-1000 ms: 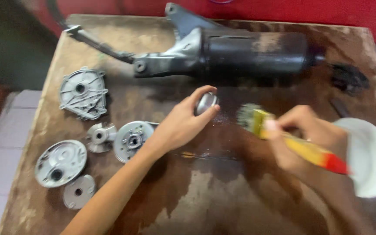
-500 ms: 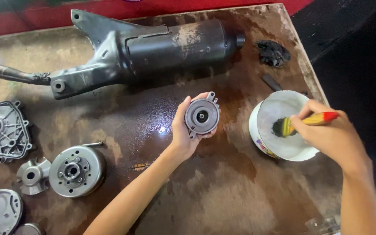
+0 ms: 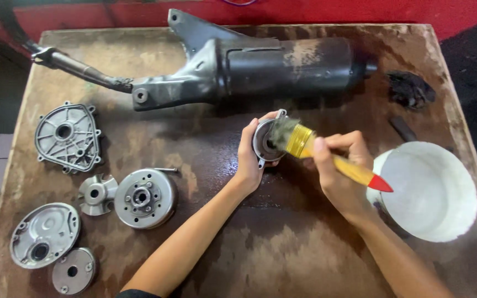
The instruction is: The person uses a yellow-handled brush to scrub various disassembled metal mechanical parts on a wooden table. They systematically clean the surfaces and crevices of each component, including a large casing and smaller circular parts, while a larger black mechanical assembly rests nearby.
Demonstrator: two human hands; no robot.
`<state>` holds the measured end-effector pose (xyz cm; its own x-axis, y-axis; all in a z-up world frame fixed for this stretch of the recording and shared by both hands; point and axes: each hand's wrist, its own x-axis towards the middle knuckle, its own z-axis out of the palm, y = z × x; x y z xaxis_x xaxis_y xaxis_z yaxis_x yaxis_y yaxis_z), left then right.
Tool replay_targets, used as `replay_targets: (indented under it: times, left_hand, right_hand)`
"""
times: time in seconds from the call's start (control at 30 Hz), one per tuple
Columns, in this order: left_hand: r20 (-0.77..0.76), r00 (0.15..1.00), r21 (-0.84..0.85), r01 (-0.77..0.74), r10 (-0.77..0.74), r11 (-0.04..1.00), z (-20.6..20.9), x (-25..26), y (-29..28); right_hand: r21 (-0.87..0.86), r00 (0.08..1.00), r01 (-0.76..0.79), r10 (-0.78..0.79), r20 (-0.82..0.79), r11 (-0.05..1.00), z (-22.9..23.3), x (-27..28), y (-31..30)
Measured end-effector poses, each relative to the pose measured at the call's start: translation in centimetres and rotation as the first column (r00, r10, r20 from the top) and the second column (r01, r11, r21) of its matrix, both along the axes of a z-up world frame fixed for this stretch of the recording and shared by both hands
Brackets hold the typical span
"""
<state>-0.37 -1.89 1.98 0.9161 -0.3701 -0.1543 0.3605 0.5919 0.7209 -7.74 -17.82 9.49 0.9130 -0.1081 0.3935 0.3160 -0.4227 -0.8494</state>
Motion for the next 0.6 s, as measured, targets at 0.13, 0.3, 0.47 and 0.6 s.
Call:
replay_targets:
  times: [0.13, 0.3, 0.47, 0.6]
  left_hand:
    - [0.06, 0.996, 0.057, -0.062, 0.059, 0.996, -0.6, 0.8, 0.9]
    - [0.091, 0.992, -0.013, -0.089, 0.089, 0.996, -0.8, 0.4, 1.1]
    - [0.061, 0.991, -0.11, -0.111, 0.118, 0.988, -1.1, 1.2, 1.1]
    - [0.082, 0.993, -0.078, -0.079, 0.085, 0.994, -1.2, 0.7, 0.9]
  right_hand:
    - [0.09, 0.991, -0.117, 0.111, 0.07, 0.989, -2.1, 0.6, 1.5]
    - [-0.031, 0.991, -0.096, 0.098, 0.088, 0.995, -3.7, 1.5, 1.3]
    - [-0.012, 0.965, -0.117, 0.116, 0.234, 0.993, -4.1, 1.4, 2.0]
    - [0.049, 0.931, -0.232, 0.207, 0.301, 0.972, -5.1, 1.2, 1.1]
